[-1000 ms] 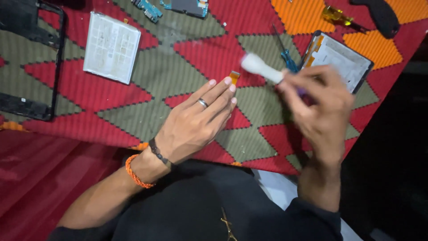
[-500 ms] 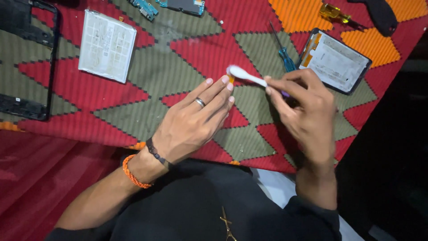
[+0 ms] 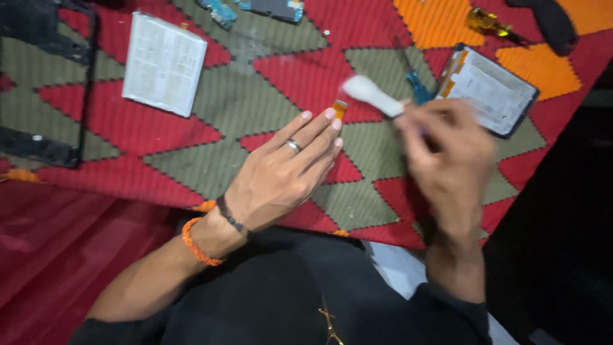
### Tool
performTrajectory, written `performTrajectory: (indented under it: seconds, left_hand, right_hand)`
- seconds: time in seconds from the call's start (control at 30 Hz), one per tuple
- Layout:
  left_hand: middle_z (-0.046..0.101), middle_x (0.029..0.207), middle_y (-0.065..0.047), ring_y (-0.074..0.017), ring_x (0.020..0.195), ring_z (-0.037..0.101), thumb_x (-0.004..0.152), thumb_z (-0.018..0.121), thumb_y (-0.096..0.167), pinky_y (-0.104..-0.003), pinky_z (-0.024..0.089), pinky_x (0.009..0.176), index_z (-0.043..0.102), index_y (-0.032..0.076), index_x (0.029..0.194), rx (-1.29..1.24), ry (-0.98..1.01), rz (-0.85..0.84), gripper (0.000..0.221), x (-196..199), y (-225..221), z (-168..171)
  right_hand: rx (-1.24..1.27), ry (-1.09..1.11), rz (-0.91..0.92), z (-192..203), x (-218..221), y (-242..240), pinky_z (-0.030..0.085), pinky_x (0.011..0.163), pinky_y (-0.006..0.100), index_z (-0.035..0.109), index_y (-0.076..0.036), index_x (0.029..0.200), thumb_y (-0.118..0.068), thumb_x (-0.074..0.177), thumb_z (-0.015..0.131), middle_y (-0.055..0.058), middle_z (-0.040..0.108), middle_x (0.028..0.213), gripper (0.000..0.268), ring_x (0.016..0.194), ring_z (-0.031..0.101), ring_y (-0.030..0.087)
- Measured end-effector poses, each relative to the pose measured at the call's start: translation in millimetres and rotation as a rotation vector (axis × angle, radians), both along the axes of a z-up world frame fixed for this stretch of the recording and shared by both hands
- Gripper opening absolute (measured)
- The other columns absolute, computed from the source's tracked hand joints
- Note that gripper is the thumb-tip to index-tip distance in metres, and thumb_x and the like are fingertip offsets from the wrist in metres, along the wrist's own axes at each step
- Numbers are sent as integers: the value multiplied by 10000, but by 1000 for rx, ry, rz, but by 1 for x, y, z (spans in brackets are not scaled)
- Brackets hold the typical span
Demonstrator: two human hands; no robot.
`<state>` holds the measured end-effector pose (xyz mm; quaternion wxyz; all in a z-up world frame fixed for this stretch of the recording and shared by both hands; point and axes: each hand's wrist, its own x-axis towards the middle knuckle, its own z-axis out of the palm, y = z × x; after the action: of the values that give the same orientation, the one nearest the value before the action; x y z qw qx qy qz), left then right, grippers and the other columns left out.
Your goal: Cleaning and assembling smartphone components using a toothbrush and screwdriver.
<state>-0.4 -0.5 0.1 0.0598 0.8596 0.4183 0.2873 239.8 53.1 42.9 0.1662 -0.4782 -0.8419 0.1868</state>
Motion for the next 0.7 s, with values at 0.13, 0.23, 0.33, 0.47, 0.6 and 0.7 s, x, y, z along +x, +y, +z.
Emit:
performTrajectory:
  seconds: [0.13, 0.23, 0.33, 0.47, 0.6, 0.7]
  left_hand:
    - [684, 1334, -211, -334, 1324, 605, 1071, 640, -6, -436, 477, 1173, 733, -56, 1180, 18, -20, 13, 152, 0, -1, -3]
    - [667, 1364, -217, -345, 1348, 585, 1070, 639, -17, -445, 460, 1189, 724, -59, 1206, 5, -5, 2, 166, 0, -3, -5]
    - [671, 1353, -214, -351, 1346, 582, 1071, 629, -20, -454, 459, 1188, 717, -64, 1199, -8, -26, -6, 162, 0, -3, -5]
    - [683, 1329, -201, -335, 1326, 594, 1077, 635, 12, -441, 485, 1169, 727, -56, 1192, 17, 2, 6, 162, 2, 0, -2]
    - [694, 1303, -205, -339, 1302, 614, 1067, 646, 0, -439, 503, 1152, 723, -52, 1165, 26, -28, 5, 135, 3, 0, 0]
    - [680, 1330, -214, -351, 1318, 604, 1076, 615, 26, -452, 483, 1165, 723, -51, 1185, 12, -14, -32, 172, 2, 0, 3]
  right_hand:
    - [100, 36, -54, 2, -2, 1, 496, 788, 358, 800, 71, 1192, 134, 1040, 839, 181, 615, 1026, 169, 912, 618, 282]
    - [129, -42, -74, -3, 6, -1, 509, 799, 365, 803, 60, 1204, 88, 1042, 847, 173, 630, 1067, 170, 940, 624, 281]
    - [172, -59, -88, 0, 10, -2, 489, 748, 370, 816, 71, 1198, 79, 1039, 869, 182, 657, 1088, 168, 930, 614, 290]
    - [238, -199, -128, -11, 7, -5, 484, 706, 367, 838, -56, 1092, -76, 1073, 901, 86, 656, 1056, 68, 868, 637, 232]
    - [246, -20, -1, -6, 13, 4, 495, 700, 357, 768, 117, 1076, 32, 1047, 838, 209, 667, 1025, 114, 896, 606, 292]
    - [73, 54, -15, 1, -5, 1, 515, 816, 350, 779, 55, 1165, 80, 1018, 788, 155, 624, 1009, 149, 908, 634, 262]
